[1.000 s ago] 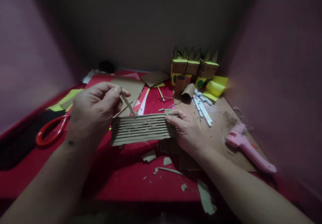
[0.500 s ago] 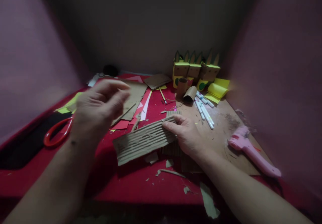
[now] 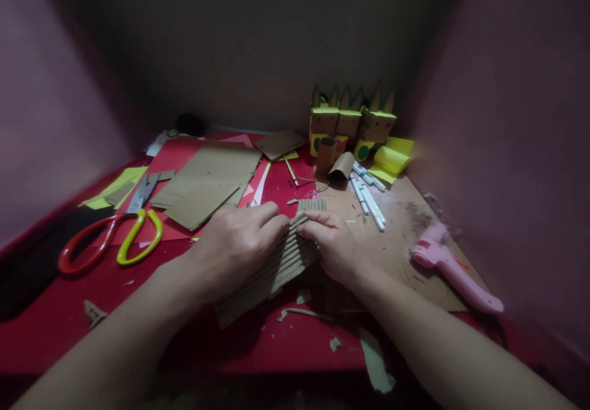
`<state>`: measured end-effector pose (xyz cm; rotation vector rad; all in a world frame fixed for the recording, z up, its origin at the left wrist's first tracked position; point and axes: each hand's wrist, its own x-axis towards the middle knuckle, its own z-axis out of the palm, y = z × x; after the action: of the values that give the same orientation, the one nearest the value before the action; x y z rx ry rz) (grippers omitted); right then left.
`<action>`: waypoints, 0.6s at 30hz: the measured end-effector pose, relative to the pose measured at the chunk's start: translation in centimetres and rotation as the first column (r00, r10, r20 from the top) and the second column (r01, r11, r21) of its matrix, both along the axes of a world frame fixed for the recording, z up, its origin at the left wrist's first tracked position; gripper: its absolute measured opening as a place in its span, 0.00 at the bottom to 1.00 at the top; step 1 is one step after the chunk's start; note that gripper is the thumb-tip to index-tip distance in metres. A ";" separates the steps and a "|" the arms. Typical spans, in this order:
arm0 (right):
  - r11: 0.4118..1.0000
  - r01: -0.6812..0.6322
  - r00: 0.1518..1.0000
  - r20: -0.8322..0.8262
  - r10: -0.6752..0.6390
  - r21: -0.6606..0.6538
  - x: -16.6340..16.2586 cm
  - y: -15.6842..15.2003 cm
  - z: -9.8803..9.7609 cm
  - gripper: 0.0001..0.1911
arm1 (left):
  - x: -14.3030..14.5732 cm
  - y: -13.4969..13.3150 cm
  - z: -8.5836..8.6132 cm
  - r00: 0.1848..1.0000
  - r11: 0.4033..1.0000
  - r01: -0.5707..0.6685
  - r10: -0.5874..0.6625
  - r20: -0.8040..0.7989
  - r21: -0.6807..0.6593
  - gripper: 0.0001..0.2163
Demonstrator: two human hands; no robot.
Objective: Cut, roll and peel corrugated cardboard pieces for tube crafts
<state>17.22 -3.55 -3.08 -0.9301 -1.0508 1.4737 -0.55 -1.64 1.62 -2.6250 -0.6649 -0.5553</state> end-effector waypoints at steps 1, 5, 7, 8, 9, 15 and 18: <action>1.000 -0.001 1.000 0.021 0.001 0.009 0.0 0.0 0.0 0.05 | 0.1 -0.2 0.0 0.999 0.999 -0.004 0.005 -0.033 0.037 0.13; 0.999 -0.034 0.992 0.120 0.031 0.017 -0.1 -0.1 0.2 0.07 | 0.6 -0.5 0.0 0.994 0.990 -0.009 0.024 -0.104 0.144 0.14; 0.997 -0.069 0.988 0.141 0.066 0.019 -0.2 -0.1 0.4 0.07 | 0.6 -0.3 0.0 0.997 0.992 -0.009 0.019 -0.074 0.127 0.13; 0.996 -0.086 0.986 0.148 0.082 0.023 -0.2 -0.2 0.6 0.06 | 0.5 -0.2 -0.1 0.999 0.994 -0.014 0.019 -0.049 0.111 0.13; 0.994 -0.101 0.983 0.158 0.096 0.028 -0.2 -0.2 0.7 0.06 | 0.5 0.0 -0.1 1.000 0.995 -0.022 0.024 -0.018 0.098 0.12; 0.990 -0.140 0.969 0.208 0.135 0.009 -0.3 -0.6 1.3 0.05 | -0.7 1.4 -0.1 0.988 0.994 -0.072 0.060 0.142 0.084 0.10; 0.989 -0.146 0.970 0.193 0.147 -0.021 -0.3 -0.6 1.1 0.05 | -1.4 1.6 0.9 0.970 0.990 -0.143 0.138 0.198 0.010 0.07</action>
<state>16.91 -4.12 -1.94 -1.0352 -1.2809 1.5301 -1.93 -0.01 2.49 -2.4962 -0.8911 -0.7815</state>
